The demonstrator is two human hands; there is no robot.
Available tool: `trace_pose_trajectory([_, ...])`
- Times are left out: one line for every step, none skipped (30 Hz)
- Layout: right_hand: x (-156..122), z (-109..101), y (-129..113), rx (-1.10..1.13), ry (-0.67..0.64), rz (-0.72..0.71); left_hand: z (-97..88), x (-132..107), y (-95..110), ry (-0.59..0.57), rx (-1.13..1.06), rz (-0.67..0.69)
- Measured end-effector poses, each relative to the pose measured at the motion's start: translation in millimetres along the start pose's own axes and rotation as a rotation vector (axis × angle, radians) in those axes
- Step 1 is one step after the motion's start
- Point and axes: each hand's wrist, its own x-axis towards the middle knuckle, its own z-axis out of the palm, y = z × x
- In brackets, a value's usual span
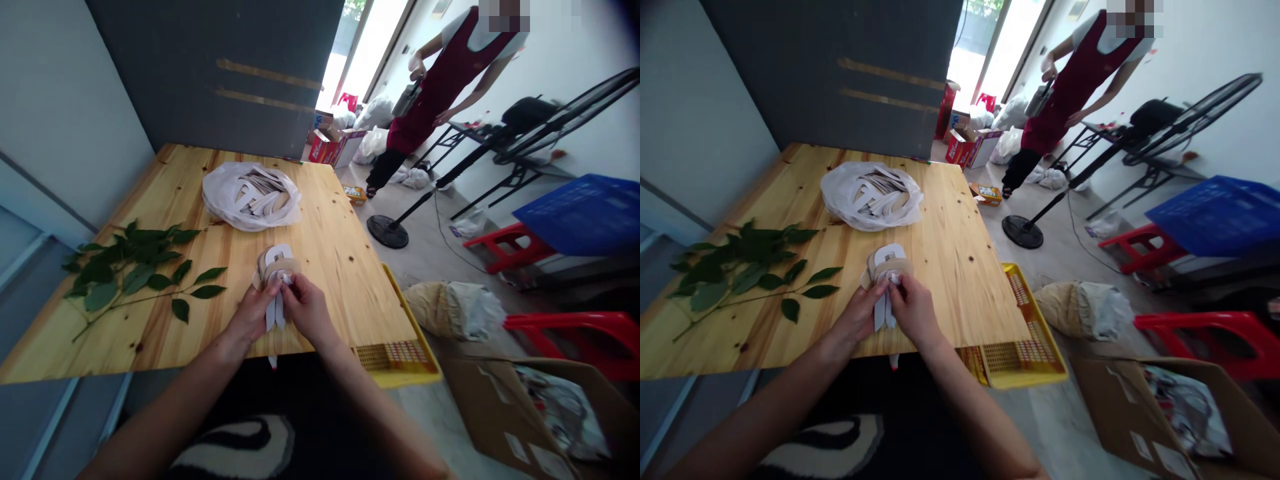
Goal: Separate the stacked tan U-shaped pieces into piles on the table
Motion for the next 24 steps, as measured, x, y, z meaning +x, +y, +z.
trace_pose_trajectory([-0.5, 0.1, -0.7, -0.015, 0.007, -0.006, 0.6, -0.4, 0.4, -0.008, -0.002, 0.002])
trace_pose_trajectory([-0.9, 0.1, -1.2, -0.013, 0.007, -0.004, 1.2, -0.8, 0.6, -0.015, -0.007, 0.006])
trace_pose_trajectory([-1.0, 0.0, -1.4, 0.003, 0.002, 0.005, 1.8, -1.1, 0.6, -0.022, -0.013, 0.014])
trace_pose_trajectory([-0.9, -0.4, -1.4, 0.026, -0.005, 0.018, 2.3, -1.3, 0.6, -0.029, -0.02, 0.023])
trace_pose_trajectory([-0.6, -0.7, -1.2, 0.048, -0.014, 0.03, 2.5, -1.3, 0.3, -0.036, -0.025, 0.031])
trace_pose_trajectory([-0.3, -1.1, -0.8, 0.066, -0.018, 0.036, 2.4, -1.0, -0.1, -0.04, -0.023, 0.038])
trace_pose_trajectory([0.0, -1.4, -0.2, 0.077, -0.02, 0.036, 2.0, -0.4, -0.8, -0.04, -0.017, 0.042])
trace_pose_trajectory([0.2, -1.6, 0.5, 0.08, -0.019, 0.032, 1.3, 0.5, -1.5, -0.035, -0.007, 0.048])
trace_pose_trajectory([0.4, -1.5, 1.4, 0.076, -0.015, 0.026, 0.2, 1.6, -2.4, -0.025, 0.006, 0.055])
trace_pose_trajectory([0.5, -1.2, 2.2, 0.07, -0.01, 0.02, -0.9, 3.0, -3.4, -0.012, 0.021, 0.062])
trace_pose_trajectory([0.6, -0.7, 3.0, 0.065, -0.003, 0.015, -2.1, 4.4, -4.4, 0.001, 0.038, 0.069])
trace_pose_trajectory([0.7, 0.0, 3.6, 0.061, 0.001, 0.013, -3.1, 5.8, -5.5, 0.013, 0.053, 0.076])
trace_pose_trajectory([0.8, 0.8, 3.8, 0.057, 0.004, 0.014, -3.8, 7.0, -6.5, 0.021, 0.067, 0.085])
trace_pose_trajectory([1.0, 1.5, 3.6, 0.051, 0.007, 0.015, -4.2, 7.9, -7.4, 0.025, 0.08, 0.093])
trace_pose_trajectory([1.3, 2.2, 2.9, 0.038, 0.012, 0.016, -4.2, 8.3, -8.2, 0.021, 0.092, 0.104])
trace_pose_trajectory([1.6, 2.5, 1.9, 0.018, 0.019, 0.016, -3.9, 8.2, -8.9, 0.013, 0.102, 0.121])
trace_pose_trajectory([2.1, 2.6, 0.7, -0.007, 0.029, 0.014, -3.6, 7.7, -9.5, 0.002, 0.111, 0.143])
trace_pose_trajectory([2.7, 2.2, -0.6, -0.033, 0.037, 0.012, -3.3, 7.0, -10.0, -0.006, 0.12, 0.166])
trace_pose_trajectory([3.4, 1.5, -1.5, -0.053, 0.044, 0.012, -3.2, 6.2, -10.3, -0.005, 0.127, 0.183])
trace_pose_trajectory([4.2, 0.4, -2.1, -0.059, 0.046, 0.019, -3.6, 5.6, -10.3, 0.008, 0.134, 0.192])
trace_pose_trajectory([5.0, -0.8, -2.0, -0.044, 0.04, 0.036, -4.6, 5.4, -9.9, 0.03, 0.143, 0.187])
trace_pose_trajectory([5.9, -2.2, -1.3, -0.007, 0.03, 0.064, -6.2, 5.9, -9.0, 0.056, 0.158, 0.165])
trace_pose_trajectory([6.8, -3.6, -0.1, 0.048, 0.014, 0.101, -8.6, 7.1, -7.4, 0.079, 0.184, 0.134])
trace_pose_trajectory([7.8, -4.9, 1.5, 0.113, -0.005, 0.141, -11.8, 8.9, -4.9, 0.097, 0.224, 0.111])
